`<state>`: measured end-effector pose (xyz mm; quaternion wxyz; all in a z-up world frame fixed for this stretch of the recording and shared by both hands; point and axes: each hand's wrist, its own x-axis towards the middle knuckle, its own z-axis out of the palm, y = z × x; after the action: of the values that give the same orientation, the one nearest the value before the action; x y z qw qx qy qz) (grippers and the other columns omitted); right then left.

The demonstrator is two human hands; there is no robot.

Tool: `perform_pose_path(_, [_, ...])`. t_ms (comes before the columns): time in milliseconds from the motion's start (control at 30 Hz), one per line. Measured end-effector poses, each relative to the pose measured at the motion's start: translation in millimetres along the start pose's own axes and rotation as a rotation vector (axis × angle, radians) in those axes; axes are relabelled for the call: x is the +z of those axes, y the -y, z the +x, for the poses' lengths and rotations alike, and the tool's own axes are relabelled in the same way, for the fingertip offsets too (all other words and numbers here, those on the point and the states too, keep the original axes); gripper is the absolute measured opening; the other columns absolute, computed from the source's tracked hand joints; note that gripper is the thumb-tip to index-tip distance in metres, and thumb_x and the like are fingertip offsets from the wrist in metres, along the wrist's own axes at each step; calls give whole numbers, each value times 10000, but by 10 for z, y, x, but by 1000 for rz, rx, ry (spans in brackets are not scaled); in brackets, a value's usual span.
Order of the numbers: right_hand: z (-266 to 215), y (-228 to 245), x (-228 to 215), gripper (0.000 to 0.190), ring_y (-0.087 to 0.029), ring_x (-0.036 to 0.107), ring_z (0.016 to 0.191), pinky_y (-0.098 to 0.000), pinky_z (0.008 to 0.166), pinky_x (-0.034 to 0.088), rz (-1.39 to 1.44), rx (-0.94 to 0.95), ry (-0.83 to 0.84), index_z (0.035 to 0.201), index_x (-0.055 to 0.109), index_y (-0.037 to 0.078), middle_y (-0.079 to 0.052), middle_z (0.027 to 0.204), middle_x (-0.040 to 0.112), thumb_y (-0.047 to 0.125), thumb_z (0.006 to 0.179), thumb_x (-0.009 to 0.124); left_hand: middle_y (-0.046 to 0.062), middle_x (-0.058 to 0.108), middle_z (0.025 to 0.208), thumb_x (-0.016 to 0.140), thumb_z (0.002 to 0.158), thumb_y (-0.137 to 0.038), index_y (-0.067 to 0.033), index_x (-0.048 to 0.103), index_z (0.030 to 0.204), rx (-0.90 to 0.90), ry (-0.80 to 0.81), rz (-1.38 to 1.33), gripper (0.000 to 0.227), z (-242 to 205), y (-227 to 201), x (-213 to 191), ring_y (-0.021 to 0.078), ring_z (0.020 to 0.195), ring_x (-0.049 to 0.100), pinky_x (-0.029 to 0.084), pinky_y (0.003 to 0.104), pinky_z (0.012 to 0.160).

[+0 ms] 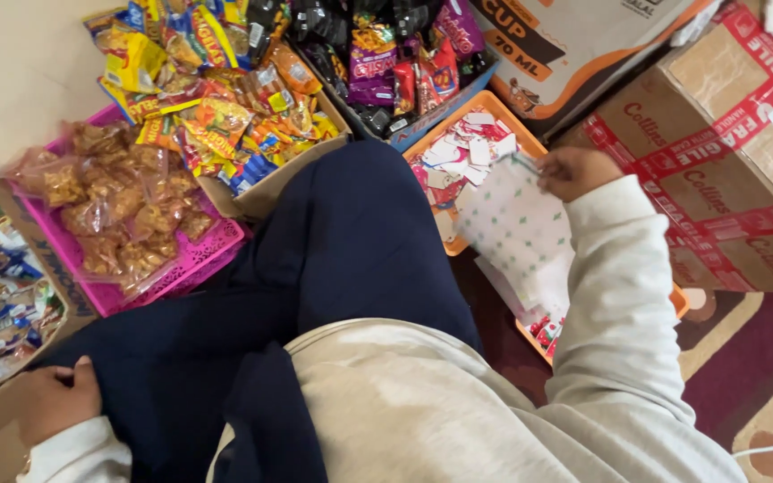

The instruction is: Packing various small snack packets into individual gift bags.

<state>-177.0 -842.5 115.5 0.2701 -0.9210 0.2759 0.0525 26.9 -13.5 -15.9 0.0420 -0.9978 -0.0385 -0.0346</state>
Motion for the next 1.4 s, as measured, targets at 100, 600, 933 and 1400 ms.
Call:
perform_pose_path(100, [-251, 698, -175, 183, -168, 632, 746, -300, 728, 506, 69, -246, -208, 1041, 722, 67, -30, 866, 704, 31, 861, 727, 121, 708, 1062, 778, 964, -554, -226, 758, 1107, 13, -251, 149, 358, -51, -92, 109, 365, 1007, 638, 496, 479, 809])
perform_pose_path(600, [-405, 2488, 1081, 320, -206, 725, 758, -287, 666, 597, 1653, -507, 502, 1189, 594, -18, -155, 964, 703, 82, 891, 652, 110, 548, 1432, 755, 841, -11, -81, 346, 1583, 392, 736, -1981, 851, -509, -2386, -1260, 234, 1180, 651, 554, 392, 1008])
perform_pose_path(933, [-444, 2399, 1695, 201, -265, 756, 711, -494, 665, 645, 1462, -438, 760, 1016, 671, -100, -257, 855, 737, 84, 986, 596, 20, 672, 772, 775, 941, -152, -62, 752, 972, 97, 213, -1771, 98, -616, -2287, -1809, 74, 696, 587, 534, 223, 645])
perform_pose_path(1400, [-522, 2673, 2204, 315, -452, 761, 802, -648, 679, 607, 1626, -280, 624, 983, 685, -118, -348, 867, 733, 177, 1029, 585, 58, 690, 796, 666, 1012, -112, -67, 743, 1055, 11, -221, -1530, 99, -687, -2044, -1826, 82, 704, 527, 534, 270, 664])
